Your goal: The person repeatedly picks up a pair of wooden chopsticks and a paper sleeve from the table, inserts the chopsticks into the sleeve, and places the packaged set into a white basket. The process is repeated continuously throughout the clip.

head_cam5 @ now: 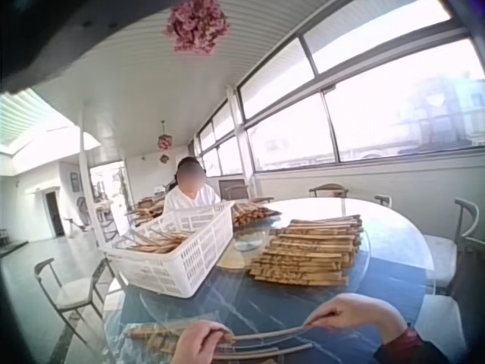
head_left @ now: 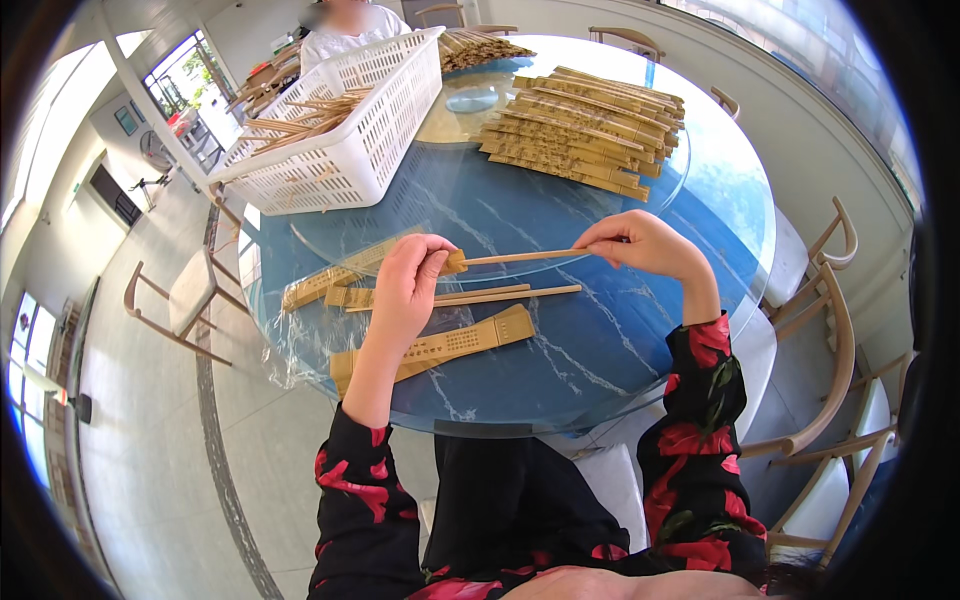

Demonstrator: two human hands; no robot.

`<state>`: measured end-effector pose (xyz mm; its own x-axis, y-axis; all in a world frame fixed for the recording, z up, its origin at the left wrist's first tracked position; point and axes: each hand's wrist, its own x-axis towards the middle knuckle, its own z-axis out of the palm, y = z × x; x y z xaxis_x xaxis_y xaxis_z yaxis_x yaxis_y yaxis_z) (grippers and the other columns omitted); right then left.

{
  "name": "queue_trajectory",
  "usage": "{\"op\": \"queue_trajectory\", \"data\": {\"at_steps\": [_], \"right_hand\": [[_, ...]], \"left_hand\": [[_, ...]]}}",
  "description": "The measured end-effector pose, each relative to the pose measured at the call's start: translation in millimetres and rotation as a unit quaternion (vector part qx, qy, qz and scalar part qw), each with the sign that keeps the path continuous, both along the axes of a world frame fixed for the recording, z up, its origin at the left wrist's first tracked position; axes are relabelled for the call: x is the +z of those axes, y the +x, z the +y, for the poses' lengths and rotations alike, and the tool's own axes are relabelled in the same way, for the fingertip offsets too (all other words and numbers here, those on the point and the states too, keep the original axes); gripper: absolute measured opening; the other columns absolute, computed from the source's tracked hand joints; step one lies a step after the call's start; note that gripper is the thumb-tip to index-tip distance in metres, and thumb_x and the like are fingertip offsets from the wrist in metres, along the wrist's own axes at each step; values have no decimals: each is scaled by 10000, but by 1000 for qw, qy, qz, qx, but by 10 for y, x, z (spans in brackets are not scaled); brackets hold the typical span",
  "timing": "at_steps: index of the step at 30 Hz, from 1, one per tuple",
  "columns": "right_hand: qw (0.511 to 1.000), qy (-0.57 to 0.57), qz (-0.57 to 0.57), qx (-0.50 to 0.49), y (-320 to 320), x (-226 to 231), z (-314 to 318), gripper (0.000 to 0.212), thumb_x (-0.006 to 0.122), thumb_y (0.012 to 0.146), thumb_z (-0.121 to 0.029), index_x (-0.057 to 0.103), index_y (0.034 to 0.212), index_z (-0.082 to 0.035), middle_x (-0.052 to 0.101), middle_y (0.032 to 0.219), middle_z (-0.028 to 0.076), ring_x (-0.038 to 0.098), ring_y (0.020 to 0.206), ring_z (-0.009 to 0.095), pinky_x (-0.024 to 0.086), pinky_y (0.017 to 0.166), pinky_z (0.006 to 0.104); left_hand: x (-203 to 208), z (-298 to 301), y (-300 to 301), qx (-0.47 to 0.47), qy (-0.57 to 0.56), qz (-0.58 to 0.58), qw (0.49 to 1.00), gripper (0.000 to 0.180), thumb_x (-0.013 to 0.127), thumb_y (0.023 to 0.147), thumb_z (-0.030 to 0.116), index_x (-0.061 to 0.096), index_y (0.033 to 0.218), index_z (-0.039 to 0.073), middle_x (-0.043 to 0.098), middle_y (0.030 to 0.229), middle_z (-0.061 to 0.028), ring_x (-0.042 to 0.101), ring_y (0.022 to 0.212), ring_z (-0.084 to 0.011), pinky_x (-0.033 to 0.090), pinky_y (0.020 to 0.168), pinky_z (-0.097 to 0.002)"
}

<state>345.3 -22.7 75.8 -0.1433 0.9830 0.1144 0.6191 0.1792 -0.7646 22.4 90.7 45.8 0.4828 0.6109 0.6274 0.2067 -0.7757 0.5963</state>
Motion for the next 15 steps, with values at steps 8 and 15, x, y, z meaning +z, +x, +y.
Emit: {"op": "queue_trajectory", "data": {"at_steps": [8, 15], "right_hand": [[999, 1, -43, -3, -81, 35, -16, 210, 625, 985, -131, 785, 1102, -65, 640, 704, 17, 545, 617, 100, 444, 584, 283], [994, -94, 25, 46, -101, 29, -19, 242, 574, 1037, -172, 760, 1143, -57, 554, 633, -19, 483, 602, 89, 400, 576, 282]], "left_hand": [[-16, -29, 24, 26, 57, -3, 998, 22, 673, 934, 22, 653, 928, 27, 603, 825, -82, 575, 787, -251, 464, 671, -353], [49, 18, 38, 44, 212, -3, 976, 56, 690, 887, -22, 656, 888, 23, 639, 865, -71, 594, 907, -255, 489, 759, -332]]}}
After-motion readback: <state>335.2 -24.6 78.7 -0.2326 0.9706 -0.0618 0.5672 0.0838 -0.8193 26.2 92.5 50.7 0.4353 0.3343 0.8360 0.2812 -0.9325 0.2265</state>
